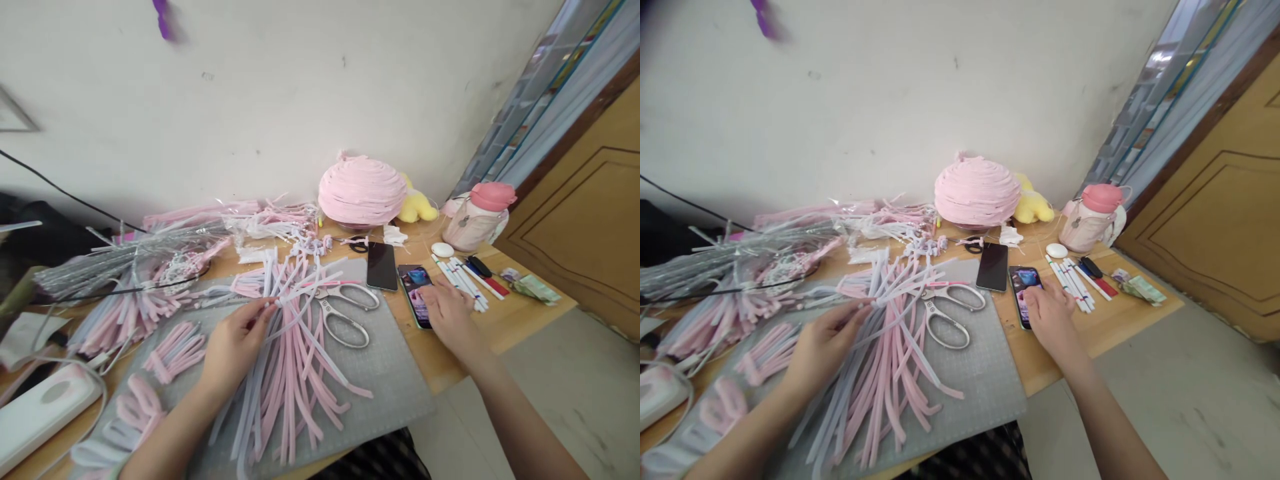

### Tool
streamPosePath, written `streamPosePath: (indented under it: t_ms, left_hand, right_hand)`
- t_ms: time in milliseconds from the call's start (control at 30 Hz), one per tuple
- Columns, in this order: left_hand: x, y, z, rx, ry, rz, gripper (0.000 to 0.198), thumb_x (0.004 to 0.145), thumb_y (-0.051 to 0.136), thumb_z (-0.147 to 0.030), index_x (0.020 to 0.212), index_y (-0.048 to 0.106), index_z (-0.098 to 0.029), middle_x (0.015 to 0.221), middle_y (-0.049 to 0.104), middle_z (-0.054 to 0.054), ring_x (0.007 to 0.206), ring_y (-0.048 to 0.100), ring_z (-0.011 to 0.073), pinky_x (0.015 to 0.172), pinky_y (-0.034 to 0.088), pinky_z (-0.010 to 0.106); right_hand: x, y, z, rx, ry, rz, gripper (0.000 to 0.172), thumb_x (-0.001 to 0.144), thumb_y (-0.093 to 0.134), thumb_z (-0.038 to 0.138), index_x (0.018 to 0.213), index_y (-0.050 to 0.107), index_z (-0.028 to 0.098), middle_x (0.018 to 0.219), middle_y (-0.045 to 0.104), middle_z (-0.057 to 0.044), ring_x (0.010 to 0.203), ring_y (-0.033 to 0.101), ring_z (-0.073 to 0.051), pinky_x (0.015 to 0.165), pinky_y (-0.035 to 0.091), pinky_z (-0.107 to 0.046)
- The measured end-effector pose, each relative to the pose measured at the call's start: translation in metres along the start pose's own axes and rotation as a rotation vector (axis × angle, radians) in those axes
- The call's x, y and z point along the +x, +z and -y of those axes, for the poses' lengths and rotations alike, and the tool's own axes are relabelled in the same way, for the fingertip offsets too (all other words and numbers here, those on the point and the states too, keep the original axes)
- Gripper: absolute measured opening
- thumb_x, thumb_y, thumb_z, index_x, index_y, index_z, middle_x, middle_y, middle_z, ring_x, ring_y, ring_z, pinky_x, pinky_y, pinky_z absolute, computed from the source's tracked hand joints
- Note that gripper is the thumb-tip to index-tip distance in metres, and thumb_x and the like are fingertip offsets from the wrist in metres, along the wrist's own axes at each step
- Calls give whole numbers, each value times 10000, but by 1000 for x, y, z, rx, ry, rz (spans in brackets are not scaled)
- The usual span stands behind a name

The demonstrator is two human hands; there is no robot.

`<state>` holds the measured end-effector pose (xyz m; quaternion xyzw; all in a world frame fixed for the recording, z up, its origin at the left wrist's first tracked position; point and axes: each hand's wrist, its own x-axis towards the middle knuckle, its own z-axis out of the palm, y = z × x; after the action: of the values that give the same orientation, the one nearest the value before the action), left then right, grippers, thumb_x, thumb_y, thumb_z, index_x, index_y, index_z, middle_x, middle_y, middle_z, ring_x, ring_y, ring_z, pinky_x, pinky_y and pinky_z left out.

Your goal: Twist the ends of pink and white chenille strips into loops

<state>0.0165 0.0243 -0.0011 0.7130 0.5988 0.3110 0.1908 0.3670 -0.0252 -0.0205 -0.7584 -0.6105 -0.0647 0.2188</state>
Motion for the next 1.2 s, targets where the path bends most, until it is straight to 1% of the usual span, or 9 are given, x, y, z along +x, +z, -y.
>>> streamPosePath:
  t_ms: [167,367,533,600,767,867,967,1067,1200]
  left_hand:
    - [0,-1,2,-50,14,-22,332,781,473,-429,926,652,-190,808,699,19,709,627,174,589,449,218]
    - [-2,-3,2,-61,119,-97,293,798,475,-377,935,651,-187,768,684,10,645,600,150,586,431,218]
    - [-7,-7,0,-16,279,-266,229,815,475,-278,951,636,-189,777,669,17,648,573,137,614,416,235]
    - [-9,-7,-1,-2,364,-278,213,819,473,-244,947,634,-186,767,666,25,665,570,144,638,406,252]
    - [-9,-6,-4,54,436,-197,220,834,448,-246,930,643,-212,764,676,28,735,577,169,744,354,326]
    - [-7,-4,-2,26,320,-195,240,843,430,-296,930,641,-221,785,678,25,770,579,179,780,346,339]
    - [-5,-2,0,-54,243,-177,260,836,431,-334,925,645,-216,796,681,23,808,585,189,777,369,316]
    - [-5,-1,-3,-123,187,-131,296,831,419,-366,919,652,-207,756,678,22,769,594,191,756,386,305]
    - [-6,1,-8,-182,110,-93,327,822,412,-397,925,649,-197,715,674,23,716,592,195,731,396,316]
  right_hand:
    - [0,-14,21,136,66,-111,420,875,179,280,961,582,199,1065,607,-105,1176,407,-232,987,234,-437]
    - [6,-21,84,605,-205,-113,383,882,256,351,873,602,187,937,635,-93,1022,521,-212,934,345,-391]
    - [26,-9,145,1037,-36,953,711,867,83,557,763,627,113,662,634,-84,514,542,-103,486,413,-215]
    - [33,-2,165,1117,-103,1154,678,876,86,541,888,616,118,726,649,-77,468,506,-74,449,386,-187]
    - [40,1,178,773,-239,778,467,896,232,449,939,610,178,807,670,-40,590,567,-108,574,449,-229]
    - [43,-11,144,555,-104,533,305,825,434,369,918,608,136,966,635,-132,896,566,-247,817,396,-394]
    - [44,-22,91,308,157,283,526,779,471,387,1146,446,12,1159,465,-323,1109,399,-434,866,231,-613]
    - [41,-23,48,-135,447,275,673,671,561,505,1153,439,52,1123,514,-276,1062,459,-433,836,311,-585]
    - [37,-13,26,-182,418,367,667,659,543,550,1135,444,93,1143,526,-238,1077,485,-381,829,374,-515]
